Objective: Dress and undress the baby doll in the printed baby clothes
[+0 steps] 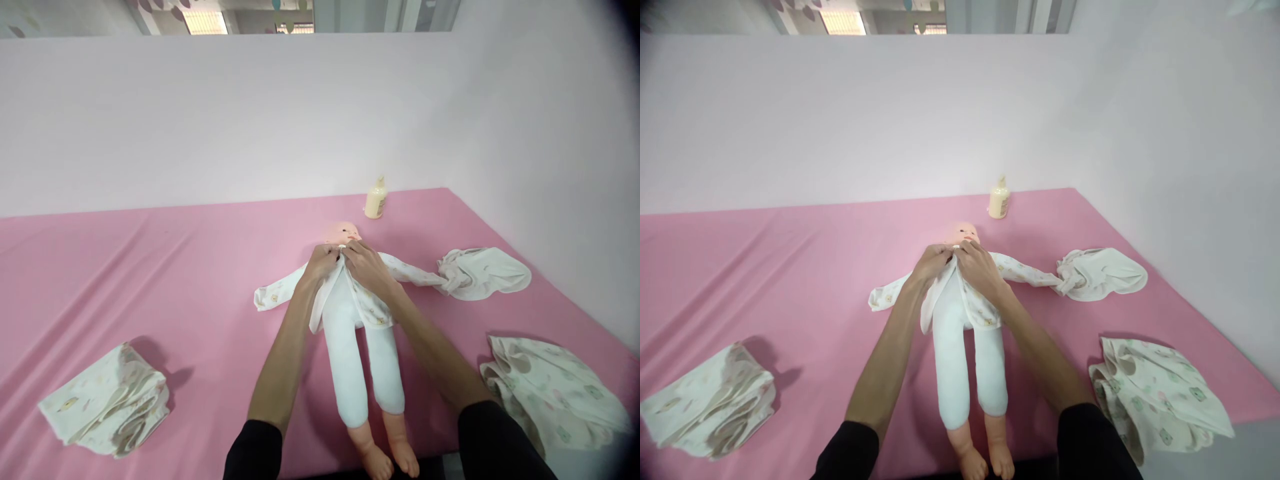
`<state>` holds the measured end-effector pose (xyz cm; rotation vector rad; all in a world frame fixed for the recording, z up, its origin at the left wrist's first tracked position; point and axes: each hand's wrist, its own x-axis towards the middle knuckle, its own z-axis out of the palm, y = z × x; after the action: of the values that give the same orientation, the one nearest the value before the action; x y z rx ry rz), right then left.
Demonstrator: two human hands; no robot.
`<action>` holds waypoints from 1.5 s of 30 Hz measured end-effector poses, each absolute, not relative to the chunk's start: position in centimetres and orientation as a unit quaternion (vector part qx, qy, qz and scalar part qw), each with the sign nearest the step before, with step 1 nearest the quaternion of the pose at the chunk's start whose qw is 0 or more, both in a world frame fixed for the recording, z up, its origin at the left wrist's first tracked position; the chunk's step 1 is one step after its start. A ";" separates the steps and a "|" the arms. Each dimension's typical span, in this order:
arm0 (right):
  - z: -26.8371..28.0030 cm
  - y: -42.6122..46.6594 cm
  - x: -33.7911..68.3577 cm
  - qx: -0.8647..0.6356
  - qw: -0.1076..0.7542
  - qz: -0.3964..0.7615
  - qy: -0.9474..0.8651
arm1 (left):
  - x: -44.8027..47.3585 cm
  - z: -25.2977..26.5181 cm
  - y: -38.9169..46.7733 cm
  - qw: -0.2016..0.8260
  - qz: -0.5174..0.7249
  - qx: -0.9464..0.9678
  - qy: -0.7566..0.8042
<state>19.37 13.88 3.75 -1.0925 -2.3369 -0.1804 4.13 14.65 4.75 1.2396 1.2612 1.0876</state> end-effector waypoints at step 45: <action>7.3 11.6 19.9 -0.560 0.281 0.279 -0.727 | 0.8 8.7 11.4 0.344 0.202 0.706 0.585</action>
<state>19.93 11.65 7.32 -1.5015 -1.9489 0.7470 0.79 11.36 8.71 1.8350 1.5182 0.5235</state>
